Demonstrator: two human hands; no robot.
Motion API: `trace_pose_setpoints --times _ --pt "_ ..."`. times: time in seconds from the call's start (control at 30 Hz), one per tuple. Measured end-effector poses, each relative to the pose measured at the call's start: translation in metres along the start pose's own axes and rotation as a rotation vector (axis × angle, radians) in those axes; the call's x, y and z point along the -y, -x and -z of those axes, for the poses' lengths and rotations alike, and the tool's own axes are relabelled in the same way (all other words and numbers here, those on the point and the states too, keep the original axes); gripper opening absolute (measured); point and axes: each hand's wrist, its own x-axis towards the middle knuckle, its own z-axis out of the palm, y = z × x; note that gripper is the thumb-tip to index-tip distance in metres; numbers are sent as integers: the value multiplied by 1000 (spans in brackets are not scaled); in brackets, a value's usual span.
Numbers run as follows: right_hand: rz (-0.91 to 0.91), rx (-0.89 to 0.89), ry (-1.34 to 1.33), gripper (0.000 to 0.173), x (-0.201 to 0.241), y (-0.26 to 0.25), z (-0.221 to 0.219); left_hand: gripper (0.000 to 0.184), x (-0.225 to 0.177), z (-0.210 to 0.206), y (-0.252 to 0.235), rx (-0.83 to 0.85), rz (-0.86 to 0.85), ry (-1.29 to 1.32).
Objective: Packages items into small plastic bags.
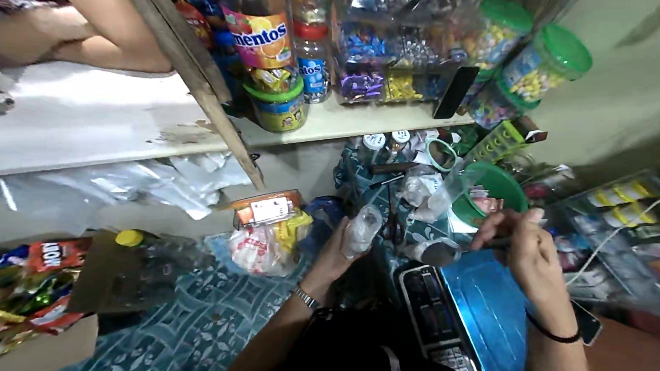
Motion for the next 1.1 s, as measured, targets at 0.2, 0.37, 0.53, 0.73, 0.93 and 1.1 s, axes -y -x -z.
trace_pose_setpoints --times 0.2,0.37,0.53,0.73,0.93,1.1 --pt "32 -120 -348 52 -7 20 -35 43 9 0 -5 28 -117 -55" --pt "144 -128 -149 36 -6 23 -59 42 17 -9 -9 -80 -194 -240" --pt "242 -73 199 38 0 21 -65 42 24 -14 -11 -37 -248 -268" --pt "279 -69 223 40 -2 15 -59 40 27 -22 -17 -87 -210 -274" --pt "156 -46 -62 39 -15 17 -61 46 36 -25 -16 -1 -95 -223" --pt "102 -131 -192 42 -31 25 -54 57 34 -35 -13 9 80 -118"
